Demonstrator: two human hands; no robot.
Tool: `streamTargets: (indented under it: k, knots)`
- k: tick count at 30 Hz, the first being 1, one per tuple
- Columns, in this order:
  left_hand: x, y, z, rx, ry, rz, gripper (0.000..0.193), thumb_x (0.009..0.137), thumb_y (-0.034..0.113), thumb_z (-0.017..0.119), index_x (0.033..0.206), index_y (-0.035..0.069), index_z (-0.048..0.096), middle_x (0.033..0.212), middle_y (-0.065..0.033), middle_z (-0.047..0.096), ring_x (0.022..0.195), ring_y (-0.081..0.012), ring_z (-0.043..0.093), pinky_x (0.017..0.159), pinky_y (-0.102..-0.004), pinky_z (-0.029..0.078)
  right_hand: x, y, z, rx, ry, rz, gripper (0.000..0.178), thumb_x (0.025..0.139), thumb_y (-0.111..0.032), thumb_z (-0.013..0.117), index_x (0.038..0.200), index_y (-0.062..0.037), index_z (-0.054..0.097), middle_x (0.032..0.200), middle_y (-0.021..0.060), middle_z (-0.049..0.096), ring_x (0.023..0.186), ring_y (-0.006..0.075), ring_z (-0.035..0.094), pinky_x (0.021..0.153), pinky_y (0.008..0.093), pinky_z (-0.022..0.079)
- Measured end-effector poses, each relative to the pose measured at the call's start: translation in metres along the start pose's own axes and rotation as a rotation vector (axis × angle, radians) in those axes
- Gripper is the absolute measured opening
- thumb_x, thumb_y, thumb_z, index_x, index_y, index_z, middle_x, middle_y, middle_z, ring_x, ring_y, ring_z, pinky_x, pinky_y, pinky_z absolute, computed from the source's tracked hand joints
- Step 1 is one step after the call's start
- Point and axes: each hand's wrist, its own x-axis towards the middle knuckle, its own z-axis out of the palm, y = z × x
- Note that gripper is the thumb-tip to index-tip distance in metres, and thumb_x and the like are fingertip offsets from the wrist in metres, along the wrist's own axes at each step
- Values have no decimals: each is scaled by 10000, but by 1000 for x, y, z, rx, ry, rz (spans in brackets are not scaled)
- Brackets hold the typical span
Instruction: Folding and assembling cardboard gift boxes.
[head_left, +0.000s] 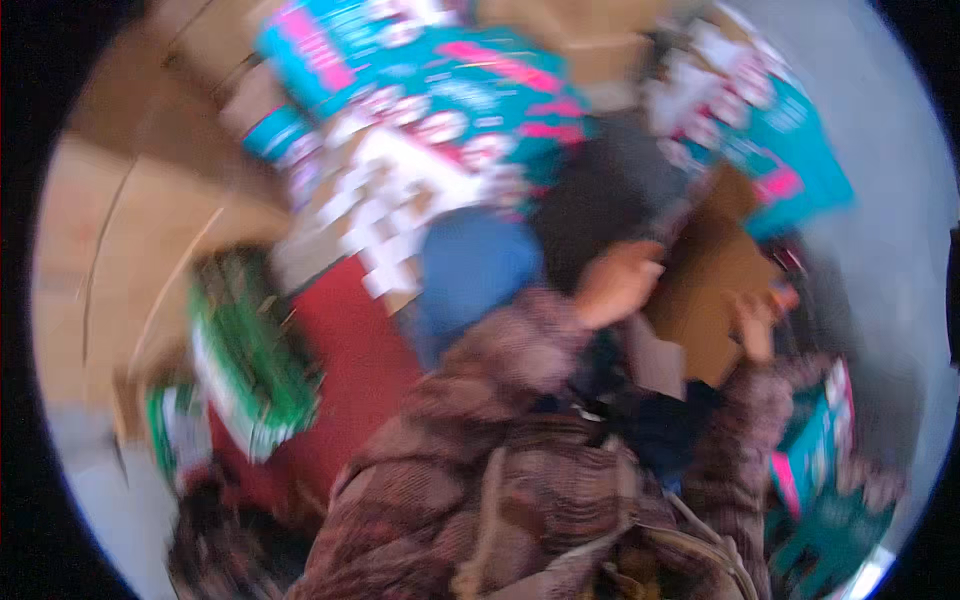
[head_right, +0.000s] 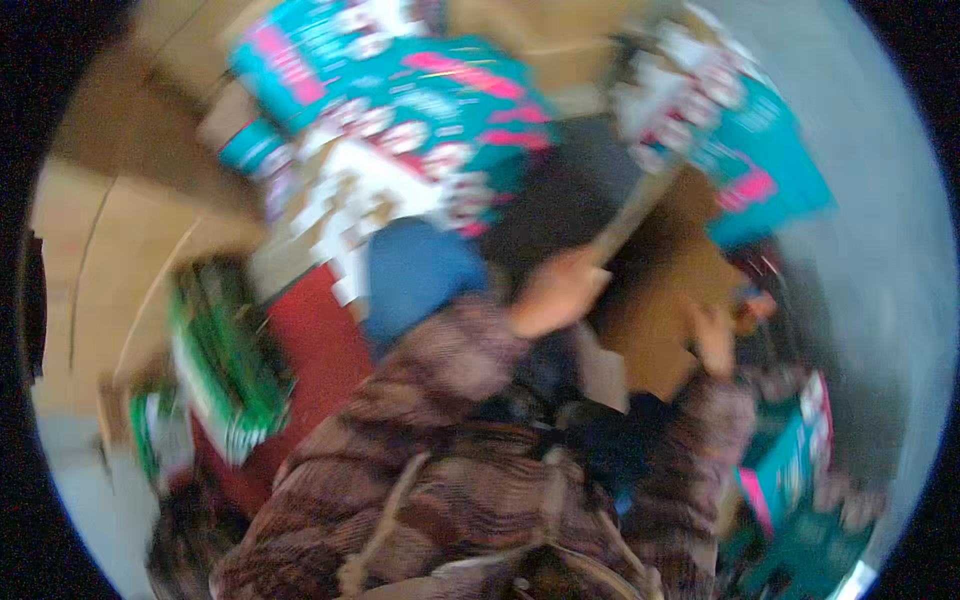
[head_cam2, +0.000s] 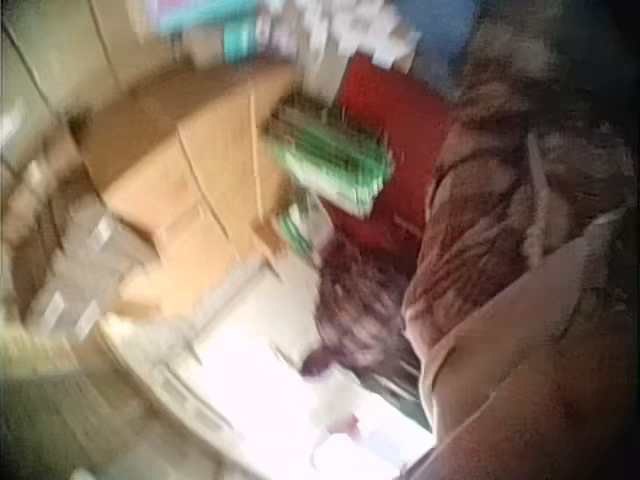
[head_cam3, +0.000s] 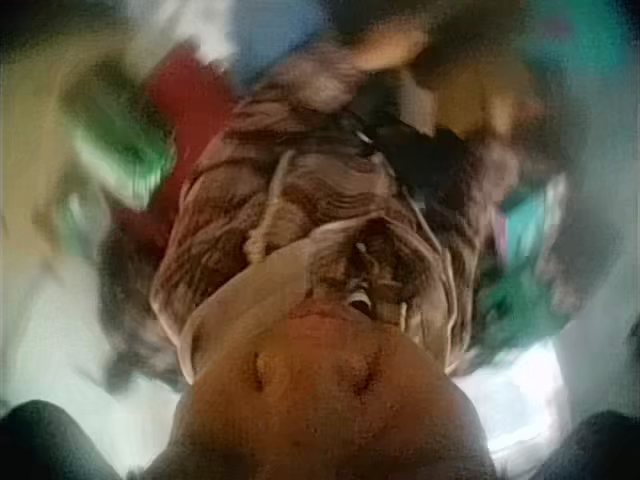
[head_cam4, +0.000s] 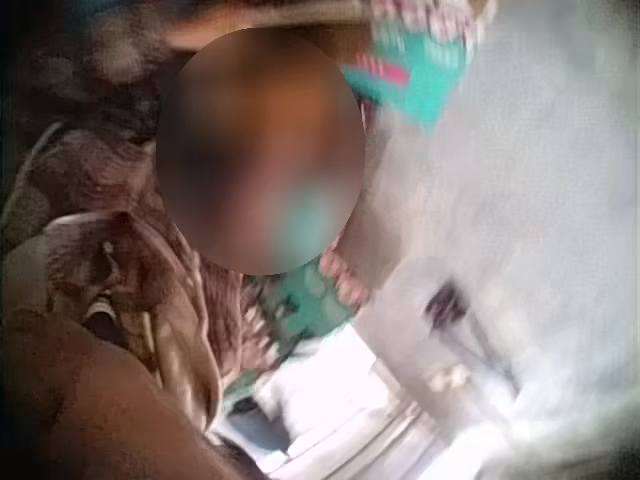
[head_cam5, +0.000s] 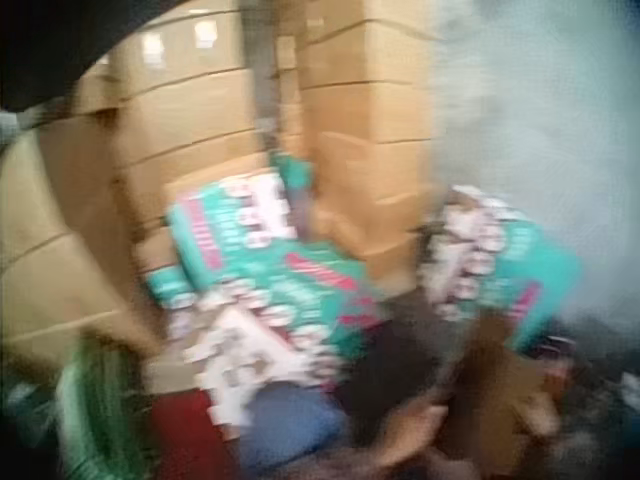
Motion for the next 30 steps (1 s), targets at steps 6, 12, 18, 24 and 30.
streamTargets:
  k: [6, 12, 18, 24, 30]
  knots:
    - [0, 13, -13, 30, 138, 273, 349, 903, 96, 516, 1245, 37, 544, 1073, -221, 616, 996, -387, 597, 866, -434, 482, 3, -107, -23, 542, 179, 132, 247, 875, -228, 608, 914, 16, 597, 678, 17, 582, 546, 114, 548, 436, 285, 419]
    - [-13, 36, -18, 377, -244, 444, 664, 789, -73, 533, 1409, 121, 398, 1371, -204, 424, 1197, -384, 485, 981, -428, 420, 36, -76, -71, 449, 218, 174, 252, 853, -209, 609, 900, 39, 609, 709, 33, 609, 575, 124, 560, 493, 307, 438]
    - [-10, 35, -13, 558, -331, 585, 705, 717, -64, 547, 1385, 136, 436, 1363, -215, 401, 1238, -387, 425, 1019, -471, 367, 45, -82, -59, 344, 220, 248, 305, 842, -244, 629, 849, 60, 617, 689, 75, 606, 579, 157, 569, 504, 321, 445]
    - [-5, 50, -20, 640, -413, 587, 804, 670, 13, 687, 1409, 137, 396, 1404, -200, 361, 1278, -386, 386, 1056, -482, 319, 49, -74, -50, 327, 245, 225, 298, 835, -236, 631, 819, 61, 617, 683, 83, 606, 597, 177, 586, 515, 337, 451]
    - [-6, 43, -12, 624, -396, 613, 836, 680, 89, 734, 1427, 135, 361, 1425, -198, 350, 1298, -376, 372, 1064, -482, 315, 55, -59, -52, 257, 397, 56, 326, 828, -219, 626, 1019, 44, 592, 878, 170, 642, 752, 265, 630, 655, 346, 493]
